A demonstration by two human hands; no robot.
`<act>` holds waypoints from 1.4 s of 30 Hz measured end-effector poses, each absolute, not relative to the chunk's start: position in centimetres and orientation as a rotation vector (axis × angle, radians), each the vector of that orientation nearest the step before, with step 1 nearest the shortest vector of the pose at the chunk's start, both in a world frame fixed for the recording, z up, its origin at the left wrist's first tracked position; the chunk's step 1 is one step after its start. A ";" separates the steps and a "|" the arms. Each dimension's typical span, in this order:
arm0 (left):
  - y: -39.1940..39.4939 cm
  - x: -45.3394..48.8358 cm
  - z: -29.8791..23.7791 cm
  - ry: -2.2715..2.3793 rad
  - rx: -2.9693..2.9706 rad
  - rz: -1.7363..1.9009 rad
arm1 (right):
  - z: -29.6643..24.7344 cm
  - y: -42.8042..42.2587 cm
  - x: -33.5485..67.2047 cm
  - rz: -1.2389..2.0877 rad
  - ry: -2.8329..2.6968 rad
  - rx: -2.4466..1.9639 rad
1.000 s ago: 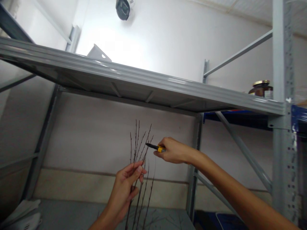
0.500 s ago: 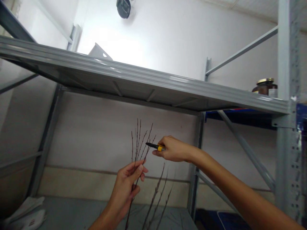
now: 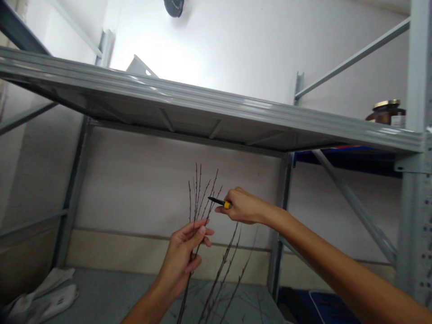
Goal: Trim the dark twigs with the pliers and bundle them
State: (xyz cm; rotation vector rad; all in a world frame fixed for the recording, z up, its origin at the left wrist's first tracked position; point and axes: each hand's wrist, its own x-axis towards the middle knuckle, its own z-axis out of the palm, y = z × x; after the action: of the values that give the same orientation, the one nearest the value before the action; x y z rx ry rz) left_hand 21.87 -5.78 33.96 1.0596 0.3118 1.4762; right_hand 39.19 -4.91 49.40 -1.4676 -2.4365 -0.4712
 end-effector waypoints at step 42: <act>-5.2 18.6 30.8 0.341 1.179 1.445 | 45.1 -3.3 32.0 0.303 -2.023 -1.348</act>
State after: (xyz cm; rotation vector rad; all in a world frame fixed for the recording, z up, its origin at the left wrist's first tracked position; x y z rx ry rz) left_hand 18.57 -5.15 30.75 1.1788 0.3414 1.4450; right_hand 32.01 -3.29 45.13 -1.3480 -2.0232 0.3031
